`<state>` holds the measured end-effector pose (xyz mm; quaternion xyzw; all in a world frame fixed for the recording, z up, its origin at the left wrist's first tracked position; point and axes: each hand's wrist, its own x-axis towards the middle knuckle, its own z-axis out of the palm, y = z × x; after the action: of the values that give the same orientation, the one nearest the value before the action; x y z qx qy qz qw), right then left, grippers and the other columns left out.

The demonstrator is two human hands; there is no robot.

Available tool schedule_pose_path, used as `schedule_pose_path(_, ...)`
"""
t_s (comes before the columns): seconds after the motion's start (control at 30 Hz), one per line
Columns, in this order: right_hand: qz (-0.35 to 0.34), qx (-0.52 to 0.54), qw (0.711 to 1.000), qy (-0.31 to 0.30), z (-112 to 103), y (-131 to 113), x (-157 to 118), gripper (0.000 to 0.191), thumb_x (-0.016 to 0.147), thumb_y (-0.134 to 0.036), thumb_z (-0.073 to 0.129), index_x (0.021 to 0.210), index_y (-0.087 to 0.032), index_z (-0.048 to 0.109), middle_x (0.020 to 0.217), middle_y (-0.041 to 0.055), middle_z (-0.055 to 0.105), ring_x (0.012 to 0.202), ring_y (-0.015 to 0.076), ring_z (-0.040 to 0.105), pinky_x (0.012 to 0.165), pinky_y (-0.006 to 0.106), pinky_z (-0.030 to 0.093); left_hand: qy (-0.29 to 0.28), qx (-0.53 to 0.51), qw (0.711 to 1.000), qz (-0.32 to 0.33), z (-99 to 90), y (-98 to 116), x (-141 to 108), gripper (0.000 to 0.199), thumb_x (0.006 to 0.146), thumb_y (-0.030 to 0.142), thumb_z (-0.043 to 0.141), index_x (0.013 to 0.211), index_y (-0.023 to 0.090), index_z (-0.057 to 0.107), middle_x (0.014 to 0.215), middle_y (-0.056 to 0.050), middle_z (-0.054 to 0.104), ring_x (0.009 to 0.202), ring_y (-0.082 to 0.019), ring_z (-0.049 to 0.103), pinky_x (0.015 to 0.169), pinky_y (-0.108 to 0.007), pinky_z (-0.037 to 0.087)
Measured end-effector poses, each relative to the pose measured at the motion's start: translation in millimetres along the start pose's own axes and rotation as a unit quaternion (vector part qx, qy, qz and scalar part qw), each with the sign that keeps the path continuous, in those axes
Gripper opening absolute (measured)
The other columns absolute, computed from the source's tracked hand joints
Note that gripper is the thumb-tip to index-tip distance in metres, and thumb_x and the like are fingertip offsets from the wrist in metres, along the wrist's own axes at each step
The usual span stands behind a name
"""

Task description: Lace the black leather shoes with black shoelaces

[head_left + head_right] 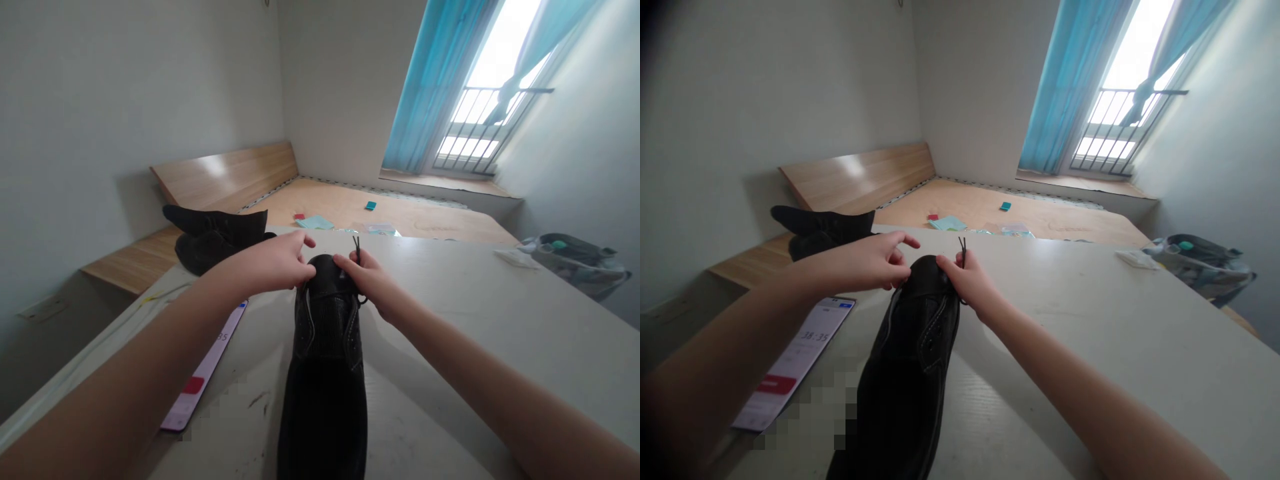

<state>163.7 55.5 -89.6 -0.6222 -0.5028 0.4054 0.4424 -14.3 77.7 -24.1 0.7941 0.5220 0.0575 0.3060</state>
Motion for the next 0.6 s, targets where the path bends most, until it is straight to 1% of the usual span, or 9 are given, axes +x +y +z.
schedule_pose_path(0.1,-0.098,0.022,0.993,0.062,-4,-15,-7,0.025,0.088,-0.039,0.064,0.085,-0.020,0.049,0.076,-0.0040,0.054,0.062,0.0109,0.051,0.060,0.026,0.045,0.071,-0.064,0.995,0.033,-7.6,9,-14,0.059,0.079,0.028,0.055,0.135,0.022,0.038,0.082,-0.001,0.071,0.074,-0.019,0.068,0.060,-0.027,0.050)
schedule_pose_path(0.13,-0.132,0.032,0.987,0.084,-6,-21,-10,0.027,0.087,-0.040,0.064,0.084,-0.022,0.044,0.075,-0.0050,0.052,0.061,0.0107,0.048,0.058,0.026,0.042,0.097,-0.127,0.986,0.052,-9.4,13,-19,0.059,0.079,0.027,0.057,0.135,0.021,0.040,0.081,-0.001,0.071,0.074,-0.019,0.068,0.061,-0.028,0.050)
schedule_pose_path(0.2,-0.189,0.051,0.973,0.121,-12,-31,-16,0.028,0.087,-0.039,0.061,0.083,-0.025,0.038,0.077,-0.0053,0.052,0.059,0.0108,0.045,0.056,0.027,0.039,0.132,-0.253,0.956,0.069,-12.1,23,-30,0.062,0.078,0.025,0.063,0.135,0.021,0.042,0.079,-0.002,0.072,0.075,-0.020,0.069,0.064,-0.029,0.053)
schedule_pose_path(0.23,-0.218,0.057,0.965,0.137,-15,-35,-19,0.027,0.087,-0.038,0.060,0.084,-0.025,0.036,0.080,-0.0047,0.053,0.060,0.0110,0.044,0.056,0.027,0.038,0.126,-0.302,0.942,0.074,-13.0,28,-35,0.063,0.078,0.024,0.065,0.137,0.021,0.042,0.079,-0.002,0.072,0.075,-0.020,0.069,0.065,-0.030,0.053)
schedule_pose_path(0.33,-0.334,0.062,0.923,0.179,-20,-44,-28,0.024,0.087,-0.034,0.058,0.083,-0.026,0.036,0.092,-0.0002,0.057,0.068,0.0131,0.050,0.059,0.030,0.040,0.152,-0.395,0.901,0.098,-13.6,40,-46,0.052,0.078,0.020,0.063,0.129,0.017,0.053,0.081,-0.003,0.072,0.080,-0.019,0.069,0.070,-0.031,0.055)
schedule_pose_path(0.4,-0.408,0.049,0.890,0.196,-21,-47,-34,0.023,0.087,-0.031,0.058,0.083,-0.026,0.036,0.097,0.0035,0.059,0.080,0.0164,0.056,0.065,0.032,0.043,0.177,-0.423,0.880,0.124,-12.4,43,-49,0.041,0.079,0.018,0.060,0.120,0.018,0.061,0.083,-0.002,0.071,0.082,-0.018,0.068,0.073,-0.032,0.055)
schedule_pose_path(0.47,-0.440,0.034,0.875,0.200,-20,-50,-40,0.023,0.088,-0.029,0.058,0.084,-0.027,0.036,0.099,0.0048,0.059,0.087,0.0182,0.059,0.068,0.034,0.045,0.210,-0.420,0.870,0.149,-10.4,45,-50,0.033,0.081,0.017,0.057,0.112,0.022,0.065,0.081,0.000,0.069,0.080,-0.017,0.068,0.074,-0.033,0.055)
schedule_pose_path(0.53,-0.450,0.025,0.870,0.198,-17,-52,-47,0.023,0.089,-0.028,0.059,0.084,-0.027,0.036,0.098,0.0033,0.059,0.084,0.0174,0.060,0.065,0.033,0.046,0.243,-0.396,0.869,0.170,-8.7,45,-50,0.026,0.084,0.019,0.056,0.106,0.023,0.068,0.077,0.002,0.067,0.079,-0.017,0.067,0.073,-0.033,0.055)
schedule_pose_path(0.6,-0.459,0.022,0.865,0.203,-15,-56,-54,0.025,0.087,-0.027,0.062,0.085,-0.027,0.038,0.096,0.0010,0.058,0.072,0.0143,0.057,0.057,0.031,0.042,0.267,-0.378,0.866,0.189,-8.3,45,-51,0.021,0.086,0.022,0.057,0.103,0.024,0.070,0.076,0.003,0.068,0.079,-0.017,0.068,0.072,-0.031,0.056)
